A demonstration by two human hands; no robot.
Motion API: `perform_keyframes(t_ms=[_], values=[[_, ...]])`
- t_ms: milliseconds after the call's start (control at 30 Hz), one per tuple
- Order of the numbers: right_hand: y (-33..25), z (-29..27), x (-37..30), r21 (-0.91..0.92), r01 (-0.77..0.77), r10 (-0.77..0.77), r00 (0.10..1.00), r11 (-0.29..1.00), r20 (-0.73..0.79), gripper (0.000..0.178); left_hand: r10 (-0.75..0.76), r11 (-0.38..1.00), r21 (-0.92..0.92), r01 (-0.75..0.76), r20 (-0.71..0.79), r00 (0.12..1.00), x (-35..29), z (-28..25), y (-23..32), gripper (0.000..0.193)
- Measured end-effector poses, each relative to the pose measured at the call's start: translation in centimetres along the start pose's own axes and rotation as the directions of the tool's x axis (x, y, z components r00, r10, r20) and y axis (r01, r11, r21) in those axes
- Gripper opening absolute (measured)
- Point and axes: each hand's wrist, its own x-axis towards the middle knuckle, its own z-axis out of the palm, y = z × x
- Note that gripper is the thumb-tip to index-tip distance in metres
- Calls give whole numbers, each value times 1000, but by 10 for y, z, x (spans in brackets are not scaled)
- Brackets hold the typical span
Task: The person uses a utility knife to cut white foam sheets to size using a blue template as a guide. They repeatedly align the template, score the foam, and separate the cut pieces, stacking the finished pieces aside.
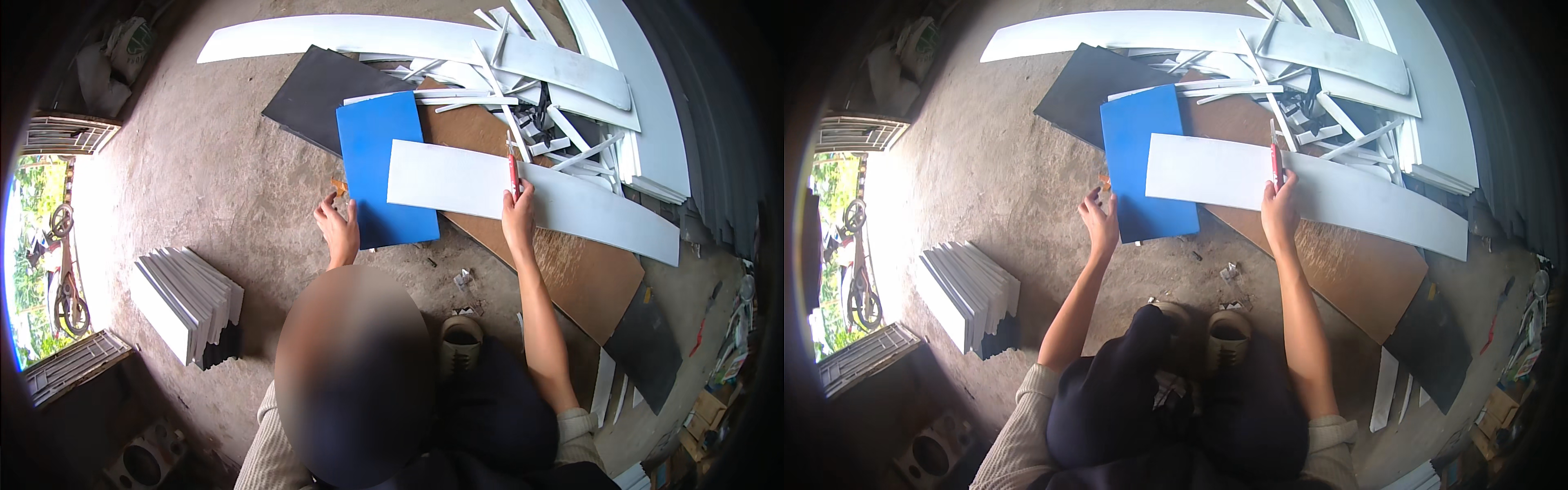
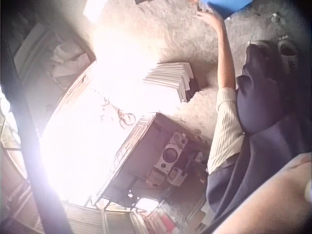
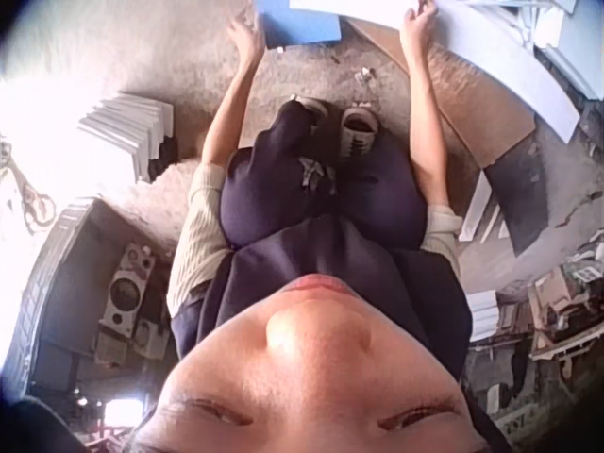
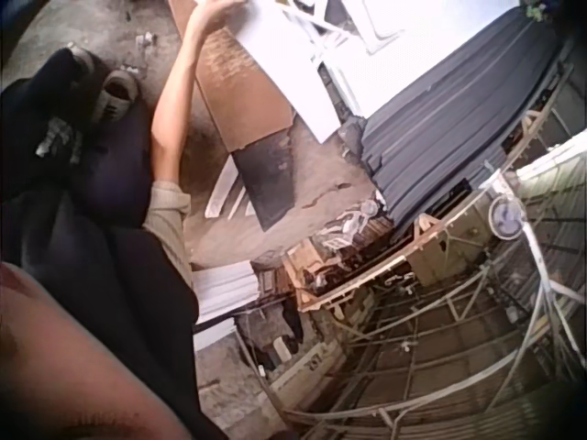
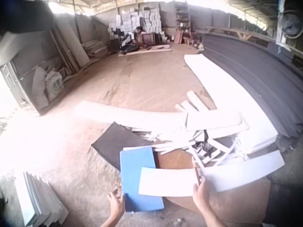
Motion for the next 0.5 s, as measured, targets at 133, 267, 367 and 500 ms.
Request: perform_keyframes(t_ms=[133, 267, 367, 500], values=[[20, -2, 3, -32, 71, -72, 997, 997, -22, 36, -91, 944, -289, 158, 233, 968, -21, 3, 0, 35], [19, 4, 0, -55, 135, -136, 990, 989, -25, 37, -7, 917, -398, 17, 27, 1000, -2, -24, -6, 28], [18, 0, 0, -16, 123, -124, 992, 992, -22, 36, 177, 973, -101, -208, -250, 952, 26, -73, 14, 25], [21, 1, 2, 18, 86, -85, 995, 996, -60, 35, 488, 869, 119, -481, -376, 788, 64, -116, 50, 24]])
